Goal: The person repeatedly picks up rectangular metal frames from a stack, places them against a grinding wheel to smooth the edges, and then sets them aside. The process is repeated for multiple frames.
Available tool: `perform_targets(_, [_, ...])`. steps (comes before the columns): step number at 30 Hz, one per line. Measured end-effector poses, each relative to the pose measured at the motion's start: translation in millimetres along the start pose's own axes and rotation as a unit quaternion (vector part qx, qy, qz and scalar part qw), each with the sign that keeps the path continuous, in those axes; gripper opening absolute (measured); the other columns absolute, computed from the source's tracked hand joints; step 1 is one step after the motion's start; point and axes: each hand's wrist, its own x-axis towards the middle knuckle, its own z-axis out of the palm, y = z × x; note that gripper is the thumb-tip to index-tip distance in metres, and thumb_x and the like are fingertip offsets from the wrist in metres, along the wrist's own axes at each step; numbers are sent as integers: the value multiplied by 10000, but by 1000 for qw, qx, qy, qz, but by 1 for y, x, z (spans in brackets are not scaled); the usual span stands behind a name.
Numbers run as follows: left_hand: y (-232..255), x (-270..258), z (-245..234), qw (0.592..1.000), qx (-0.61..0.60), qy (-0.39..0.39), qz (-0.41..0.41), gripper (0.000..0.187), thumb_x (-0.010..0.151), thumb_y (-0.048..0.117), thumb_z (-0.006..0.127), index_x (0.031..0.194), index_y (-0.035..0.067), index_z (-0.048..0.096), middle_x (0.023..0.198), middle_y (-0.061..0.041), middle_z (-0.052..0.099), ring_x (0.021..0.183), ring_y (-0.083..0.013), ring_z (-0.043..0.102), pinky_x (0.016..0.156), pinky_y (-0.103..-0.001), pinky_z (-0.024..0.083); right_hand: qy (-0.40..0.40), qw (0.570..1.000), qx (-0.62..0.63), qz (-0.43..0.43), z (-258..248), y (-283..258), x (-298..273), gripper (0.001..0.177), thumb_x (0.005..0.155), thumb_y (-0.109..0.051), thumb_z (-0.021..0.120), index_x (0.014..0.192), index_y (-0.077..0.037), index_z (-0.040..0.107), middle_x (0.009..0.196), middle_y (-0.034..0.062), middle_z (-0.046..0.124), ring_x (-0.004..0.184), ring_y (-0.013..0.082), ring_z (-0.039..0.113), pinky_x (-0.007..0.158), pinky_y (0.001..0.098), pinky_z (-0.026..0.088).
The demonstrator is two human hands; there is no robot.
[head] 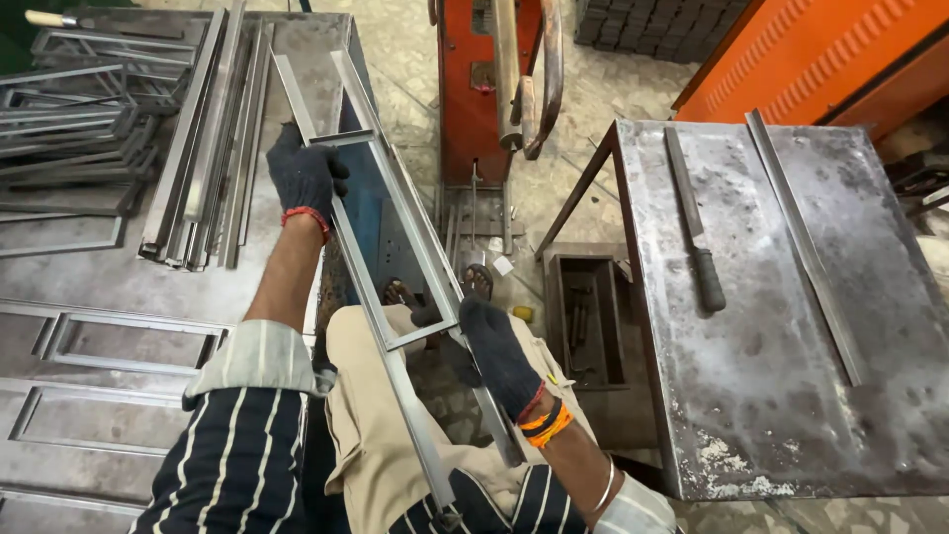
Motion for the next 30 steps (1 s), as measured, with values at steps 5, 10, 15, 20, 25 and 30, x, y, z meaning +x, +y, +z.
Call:
perform_targets(5, [-1,-2,6,1000,3,5,16,326,858,-28,587,1175,14,654,635,-133,661,429,-223,625,338,-349,454,21,999,17,21,0,-5,-7,455,1043,-497,509,1054,-84,697,572,-16,450,417,90,398,395,259,299])
perform_targets(10, [49,-62,12,999,-38,-30,7,266,875,82,668,1132,16,656,765,-126,729,501,-214,673,399,-335,501,64,998,15,4,-6,17,-5,398,1011,-511,523,924,-127,588,586,-12,491,416,92,425,378,257,287])
perform_targets(15, [67,-171,7,973,-174,-128,-79,531,971,110,641,1492,72,543,1165,-53,757,797,-124,757,654,-276,608,86,988,97,-86,-27,49,-1,345,1031,-457,567,876,-152,521,564,-34,441,375,95,410,343,263,295])
perform_targets(20, [78,-244,27,962,-190,-193,-42,753,952,-16,603,1639,164,355,1145,-126,760,670,-73,634,572,-250,521,143,982,80,-95,-8,22,-68,288,1017,-443,540,1144,-226,681,576,-19,485,394,85,421,363,255,306])
perform_targets(25, [89,-246,53,943,-208,-251,-74,791,921,-37,547,1639,201,316,1042,-177,772,473,-94,554,431,-265,477,215,959,144,-117,-33,40,-68,266,997,-422,549,917,-169,543,526,22,485,365,134,443,343,288,314])
perform_targets(30, [70,-216,75,944,-191,-262,-63,795,883,-53,514,1626,167,336,973,-181,775,434,-123,557,392,-277,465,160,974,27,-158,-18,-27,-60,468,1017,-537,493,825,-113,538,501,23,475,347,133,448,335,289,345])
